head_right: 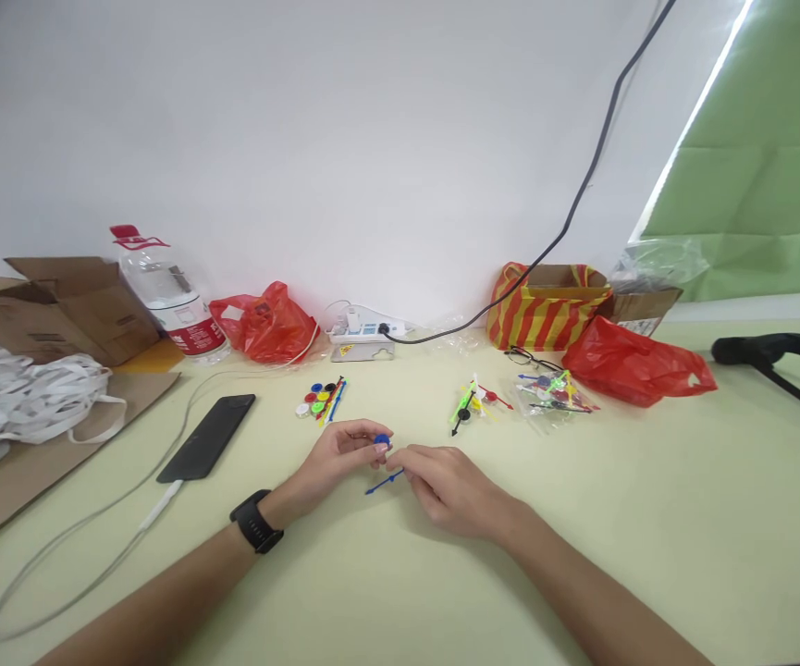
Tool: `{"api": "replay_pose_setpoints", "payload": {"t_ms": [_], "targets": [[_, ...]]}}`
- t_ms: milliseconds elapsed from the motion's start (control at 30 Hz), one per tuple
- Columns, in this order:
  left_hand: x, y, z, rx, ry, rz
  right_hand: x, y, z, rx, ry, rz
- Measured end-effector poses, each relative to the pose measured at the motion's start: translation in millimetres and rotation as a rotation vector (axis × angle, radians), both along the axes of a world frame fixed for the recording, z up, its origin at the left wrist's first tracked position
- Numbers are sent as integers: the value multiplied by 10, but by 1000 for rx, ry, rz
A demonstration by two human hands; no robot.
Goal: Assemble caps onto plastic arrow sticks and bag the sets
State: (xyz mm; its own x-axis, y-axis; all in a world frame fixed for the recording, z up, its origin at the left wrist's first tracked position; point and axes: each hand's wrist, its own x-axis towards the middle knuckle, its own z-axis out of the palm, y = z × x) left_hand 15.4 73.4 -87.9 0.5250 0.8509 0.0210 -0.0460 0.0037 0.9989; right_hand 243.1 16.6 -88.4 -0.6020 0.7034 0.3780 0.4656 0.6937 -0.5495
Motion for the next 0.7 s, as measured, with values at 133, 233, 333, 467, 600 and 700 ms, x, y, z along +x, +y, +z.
{"api": "replay_pose_setpoints", "payload": {"t_ms": [133,233,333,467,600,700], "targets": [[20,-29,-32,79,18,49,3,7,-30,-3,-12,-39],[19,-46,-59,151,34,77,5,9,-22,2,-4,-52],[13,-44,-73,221,81,107,17,10,0,8,-7,-73],[12,-29,-86,242,133,104,48,18,19,2,-37,-141],[14,-25,-116,181,128,73,72,38,2,5,-69,-151],[12,-17,-133,132,117,52,81,53,-22,5,-68,-136]]}}
